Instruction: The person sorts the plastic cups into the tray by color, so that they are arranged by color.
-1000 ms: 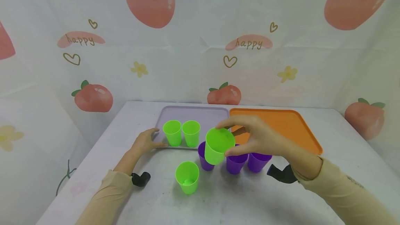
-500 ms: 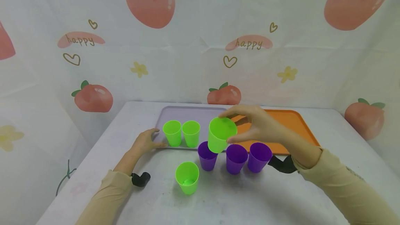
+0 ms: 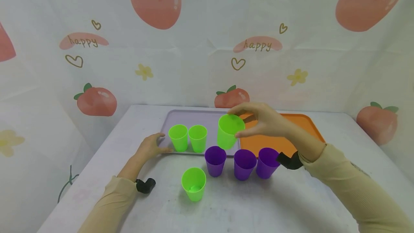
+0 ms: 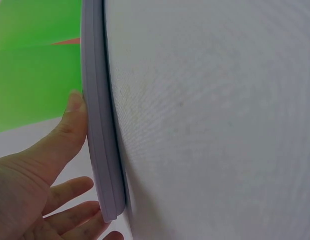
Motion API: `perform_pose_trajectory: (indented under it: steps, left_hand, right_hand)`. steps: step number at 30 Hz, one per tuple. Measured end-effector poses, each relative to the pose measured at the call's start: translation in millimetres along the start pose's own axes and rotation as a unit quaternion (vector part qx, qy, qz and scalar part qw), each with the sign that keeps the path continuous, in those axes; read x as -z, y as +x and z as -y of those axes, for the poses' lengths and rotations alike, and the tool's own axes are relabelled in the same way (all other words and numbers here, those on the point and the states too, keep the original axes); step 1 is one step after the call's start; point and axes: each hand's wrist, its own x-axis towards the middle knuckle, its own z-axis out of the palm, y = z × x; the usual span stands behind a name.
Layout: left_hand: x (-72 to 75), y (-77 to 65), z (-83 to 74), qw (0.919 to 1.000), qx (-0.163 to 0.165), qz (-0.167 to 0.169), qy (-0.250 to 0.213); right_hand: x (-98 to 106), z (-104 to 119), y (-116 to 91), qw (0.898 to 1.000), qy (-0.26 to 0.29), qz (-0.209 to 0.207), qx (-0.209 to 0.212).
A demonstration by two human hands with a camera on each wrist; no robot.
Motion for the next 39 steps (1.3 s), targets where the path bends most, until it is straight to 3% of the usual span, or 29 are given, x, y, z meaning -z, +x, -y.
perform_pose_trajectory:
  steps: [22, 39]
  left_hand:
    - [-1.3, 2.5, 3.7, 0.9999, -0.010, -0.005, 0.002]
    - [-1.2, 1.4, 2.0, 1.0000, -0.007, -0.004, 0.003]
  right_hand:
    - [-2, -36, 18, 0.999, 0.005, 0.021, -0.037]
    - [-14, -54, 32, 0.996, 0.005, 0.063, -0.055]
